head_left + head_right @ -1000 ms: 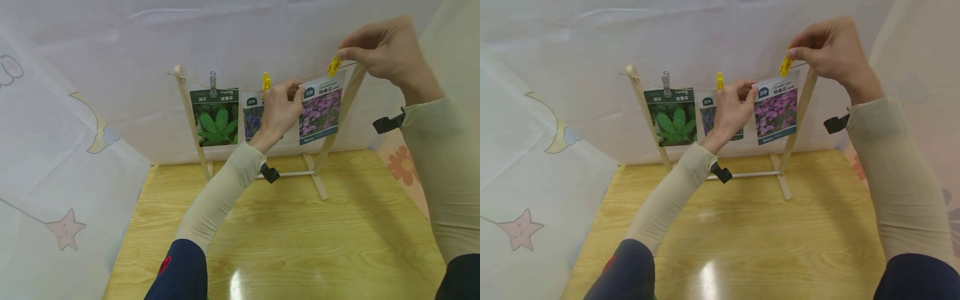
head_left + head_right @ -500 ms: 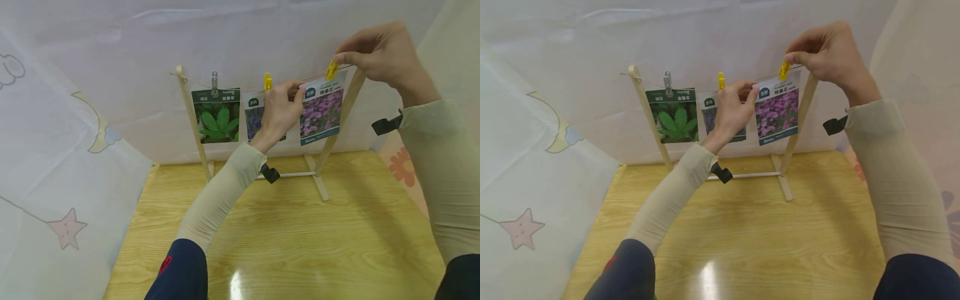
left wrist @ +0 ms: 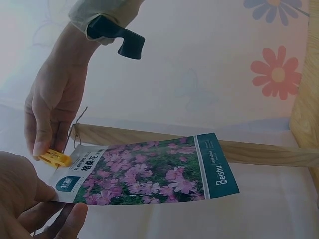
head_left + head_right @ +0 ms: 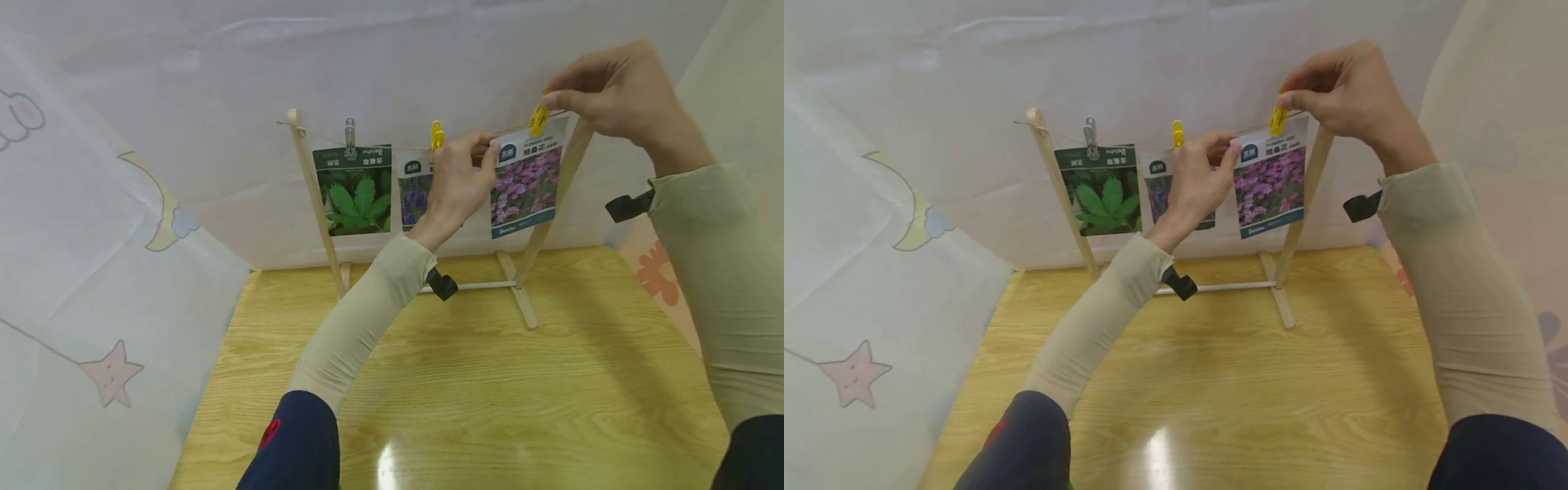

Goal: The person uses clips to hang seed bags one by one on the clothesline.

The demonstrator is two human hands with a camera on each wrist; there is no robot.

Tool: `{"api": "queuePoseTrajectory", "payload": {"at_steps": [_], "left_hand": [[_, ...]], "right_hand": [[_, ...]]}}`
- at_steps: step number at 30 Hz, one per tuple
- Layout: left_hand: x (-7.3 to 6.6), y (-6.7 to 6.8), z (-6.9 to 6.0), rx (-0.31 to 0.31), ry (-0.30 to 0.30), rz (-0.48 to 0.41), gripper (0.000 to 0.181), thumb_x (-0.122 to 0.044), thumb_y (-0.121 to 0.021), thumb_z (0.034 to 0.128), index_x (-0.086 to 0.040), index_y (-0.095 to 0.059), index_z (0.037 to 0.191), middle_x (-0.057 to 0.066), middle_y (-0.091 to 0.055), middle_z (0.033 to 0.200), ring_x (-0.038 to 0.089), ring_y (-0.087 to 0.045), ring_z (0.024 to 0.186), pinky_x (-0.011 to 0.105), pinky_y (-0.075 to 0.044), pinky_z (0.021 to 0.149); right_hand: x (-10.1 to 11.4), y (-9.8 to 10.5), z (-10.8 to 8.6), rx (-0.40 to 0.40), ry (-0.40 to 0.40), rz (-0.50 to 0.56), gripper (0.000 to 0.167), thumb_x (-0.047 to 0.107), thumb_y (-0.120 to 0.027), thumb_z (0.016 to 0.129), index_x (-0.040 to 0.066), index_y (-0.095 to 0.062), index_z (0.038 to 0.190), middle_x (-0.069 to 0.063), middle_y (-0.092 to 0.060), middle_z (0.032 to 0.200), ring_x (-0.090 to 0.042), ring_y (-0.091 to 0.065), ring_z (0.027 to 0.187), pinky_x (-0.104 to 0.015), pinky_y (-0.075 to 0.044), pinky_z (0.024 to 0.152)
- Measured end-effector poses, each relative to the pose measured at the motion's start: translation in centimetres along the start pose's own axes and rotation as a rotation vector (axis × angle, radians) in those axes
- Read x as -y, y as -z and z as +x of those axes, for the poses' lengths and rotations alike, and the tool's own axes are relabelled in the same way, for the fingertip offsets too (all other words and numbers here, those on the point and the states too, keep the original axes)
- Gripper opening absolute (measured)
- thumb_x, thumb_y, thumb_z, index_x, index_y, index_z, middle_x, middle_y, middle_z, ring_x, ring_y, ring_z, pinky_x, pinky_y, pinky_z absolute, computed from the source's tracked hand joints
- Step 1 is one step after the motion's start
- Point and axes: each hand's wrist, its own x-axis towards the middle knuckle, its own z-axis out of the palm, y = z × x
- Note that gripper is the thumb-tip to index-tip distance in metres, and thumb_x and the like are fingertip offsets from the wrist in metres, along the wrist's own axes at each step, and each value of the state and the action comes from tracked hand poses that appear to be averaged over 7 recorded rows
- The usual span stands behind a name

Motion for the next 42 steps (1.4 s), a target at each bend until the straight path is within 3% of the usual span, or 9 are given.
{"api": "queuePoseTrajectory", "payload": {"at_steps": [13, 24, 42], "left_hand": [[0.02, -0.04, 0.09, -0.015, -0.009, 0.009, 0.029, -0.018, -0.058, 0.1123, -0.002, -0.072, 0.132, 0.011, -0.079, 0.121, 0.015, -0.077, 0.101, 0.012, -0.057, 0.087], [0.19, -0.01, 0.12, -0.015, -0.002, 0.003, 0.029, -0.018, -0.058, 0.1123, -0.002, -0.071, 0.133, 0.011, -0.079, 0.121, 0.014, -0.077, 0.101, 0.013, -0.057, 0.086], [0.14, -0.10, 0.28, -0.018, 0.002, -0.011, 0.029, -0.017, -0.058, 0.1122, -0.003, -0.071, 0.133, 0.011, -0.080, 0.118, 0.014, -0.077, 0.098, 0.013, -0.058, 0.084]], "right_hand": [[0.36, 0.21, -0.07, 0.068, -0.130, -0.035, 0.024, 0.018, -0.080, 0.098, 0.005, -0.082, 0.117, 0.031, -0.071, 0.089, 0.008, -0.067, 0.083, -0.009, -0.045, 0.064], [0.25, 0.32, -0.03, 0.088, -0.150, -0.085, 0.030, 0.023, -0.078, 0.100, 0.003, -0.080, 0.123, 0.034, -0.067, 0.090, 0.010, -0.065, 0.086, -0.007, -0.046, 0.069], [0.00, 0.60, -0.17, 0.135, -0.207, -0.102, 0.039, 0.033, -0.077, 0.100, 0.013, -0.076, 0.134, 0.036, -0.067, 0.095, 0.015, -0.062, 0.092, -0.007, -0.044, 0.079]]}}
